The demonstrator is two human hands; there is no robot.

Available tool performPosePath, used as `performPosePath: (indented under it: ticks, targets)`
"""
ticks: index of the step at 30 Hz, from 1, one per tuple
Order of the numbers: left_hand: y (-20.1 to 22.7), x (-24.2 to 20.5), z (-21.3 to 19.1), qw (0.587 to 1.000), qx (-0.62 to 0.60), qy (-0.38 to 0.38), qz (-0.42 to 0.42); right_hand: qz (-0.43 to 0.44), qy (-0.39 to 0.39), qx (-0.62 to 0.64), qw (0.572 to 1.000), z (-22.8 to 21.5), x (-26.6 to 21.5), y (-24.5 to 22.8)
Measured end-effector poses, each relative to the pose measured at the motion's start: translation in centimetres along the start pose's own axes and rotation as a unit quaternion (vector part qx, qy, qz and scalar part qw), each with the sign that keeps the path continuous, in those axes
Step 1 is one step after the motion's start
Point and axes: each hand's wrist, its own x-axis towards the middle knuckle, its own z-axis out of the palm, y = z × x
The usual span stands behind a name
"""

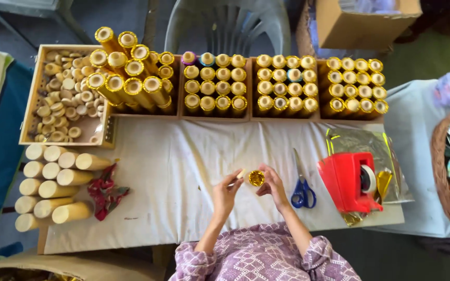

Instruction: Wrapping cardboard tubes with gold-colored foil and securing them with tape.

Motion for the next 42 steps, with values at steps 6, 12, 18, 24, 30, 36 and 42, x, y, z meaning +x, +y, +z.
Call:
performPosePath:
  ticks: [6, 12, 18, 24, 30, 36, 42]
  targets:
    - [3.0, -1.2, 2.5, 0.951, 0.208, 0.001, 0.231, -0.052, 0.062, -0.037, 0.996, -0.5, -0.8, -0.4]
    - [4.1, -1.2, 2.7, 0.921, 0.248, -0.016, 0.299, -0.056, 0.025, -0.029, 0.998, -1.1, 0.1, 1.4]
    - [3.8, -0.9, 2.2, 0.937, 0.222, -0.026, 0.27, -0.059, 0.008, -0.039, 0.997, -1.5, 1.4, 3.5]
    - [4.0, -0.9, 2.5, 0.926, 0.24, 0.007, 0.291, -0.116, 0.046, -0.092, 0.988, -0.1, 0.1, 0.6]
    - [2.7, -0.3, 2.6, 0.962, 0.183, -0.005, 0.2, -0.064, 0.034, -0.065, 0.995, -0.1, 0.4, 1.7]
    - [-0.5, 0.9, 3.5, 0.998, -0.03, -0.015, 0.045, -0.056, 0.023, -0.036, 0.997, 0.0, 0.4, 1.6]
    - [-1.8, 2.1, 3.5, 0.999, -0.045, -0.003, 0.007, -0.039, 0.039, -0.052, 0.997, 0.7, 1.1, 1.3]
